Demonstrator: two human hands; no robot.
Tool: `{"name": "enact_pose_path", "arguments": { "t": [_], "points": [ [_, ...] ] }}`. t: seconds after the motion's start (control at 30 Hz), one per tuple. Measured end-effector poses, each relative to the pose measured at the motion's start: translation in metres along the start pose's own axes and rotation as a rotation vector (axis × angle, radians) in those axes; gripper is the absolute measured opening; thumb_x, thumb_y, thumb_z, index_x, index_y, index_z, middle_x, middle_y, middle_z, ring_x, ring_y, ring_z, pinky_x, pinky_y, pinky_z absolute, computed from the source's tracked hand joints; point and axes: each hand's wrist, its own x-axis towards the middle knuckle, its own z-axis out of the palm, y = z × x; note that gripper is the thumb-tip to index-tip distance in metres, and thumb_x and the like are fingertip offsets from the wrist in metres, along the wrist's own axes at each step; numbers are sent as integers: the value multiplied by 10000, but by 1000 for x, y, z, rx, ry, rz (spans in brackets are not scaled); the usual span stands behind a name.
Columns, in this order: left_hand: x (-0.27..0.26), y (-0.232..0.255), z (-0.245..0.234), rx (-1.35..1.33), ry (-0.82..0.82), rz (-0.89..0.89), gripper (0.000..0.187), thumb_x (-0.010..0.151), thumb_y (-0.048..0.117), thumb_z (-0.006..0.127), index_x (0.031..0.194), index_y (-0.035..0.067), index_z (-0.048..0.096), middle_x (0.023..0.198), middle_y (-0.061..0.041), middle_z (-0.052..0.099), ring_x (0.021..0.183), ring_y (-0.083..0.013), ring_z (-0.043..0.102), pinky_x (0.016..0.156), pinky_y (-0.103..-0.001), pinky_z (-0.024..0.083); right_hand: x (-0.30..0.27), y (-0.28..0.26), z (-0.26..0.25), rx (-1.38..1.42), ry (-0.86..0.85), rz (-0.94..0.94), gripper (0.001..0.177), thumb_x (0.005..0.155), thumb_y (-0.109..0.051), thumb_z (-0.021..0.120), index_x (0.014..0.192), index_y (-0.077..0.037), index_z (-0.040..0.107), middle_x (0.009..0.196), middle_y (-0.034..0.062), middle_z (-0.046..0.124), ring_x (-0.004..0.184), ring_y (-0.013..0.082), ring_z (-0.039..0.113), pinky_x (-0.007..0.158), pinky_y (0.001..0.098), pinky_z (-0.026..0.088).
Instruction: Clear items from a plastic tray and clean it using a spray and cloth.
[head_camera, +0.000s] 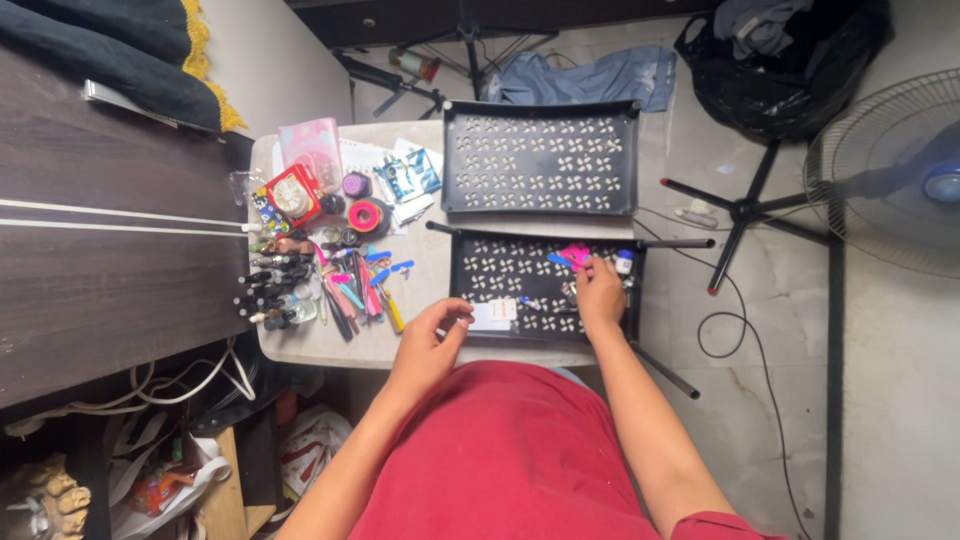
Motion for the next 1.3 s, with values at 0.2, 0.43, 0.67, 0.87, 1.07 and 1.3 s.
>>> {"name": "enact_pose_path", "arguments": {
  "t": [0.2,0.43,0.67,0.87,1.07,1.3],
  "points": [
    [1,1,-8,-36,-19,-22,192,917,101,626,1086,53,705,958,-41,764,819,-100,692,594,-262,517,-6,-14,-7,5,2,6,70,846,-210,767,856,-169,710,939,36,688,852,281,699,684,436,543],
    [0,-13,-28,-56,-28,6,203,920,102,634,1103,57,711,966,-42,764,802,-106,687,615,-257,534,-42,-64,-25,317,-146,139,137,858,-201,791,949,-117,733,870,30,713,661,176,692,610,341,544],
    [-9,-19,-54,-80,-136,115,311,928,122,637,1236,81,666,1124,-56,730,887,-133,699,648,-274,553,-100,-160,-57,458,-256,48,168,869,-174,802,996,-77,752,818,19,737,700,58,635,638,237,513],
    [-19,-17,-85,-144,-233,250,373,926,140,638,1296,95,637,1333,-50,633,1014,-144,679,693,-276,548,-135,-228,-74,613,-293,-45,191,868,-139,800,1020,-62,714,853,-27,705,733,25,610,620,203,499],
    [-23,-52,-106,-351,-340,240,318,998,143,614,1309,98,660,1293,-43,652,1113,-140,638,834,-278,563,-158,-272,-73,516,-311,-75,166,871,-140,790,1002,-73,714,795,-21,701,684,28,618,571,207,490],
    [-22,-88,-132,-453,-352,183,307,1014,130,604,1291,58,714,1238,-52,684,953,-125,596,781,-265,505,-177,-308,-65,246,-148,-453,168,867,-163,784,994,-88,703,866,26,734,756,149,698,727,333,497]
  ]
}}
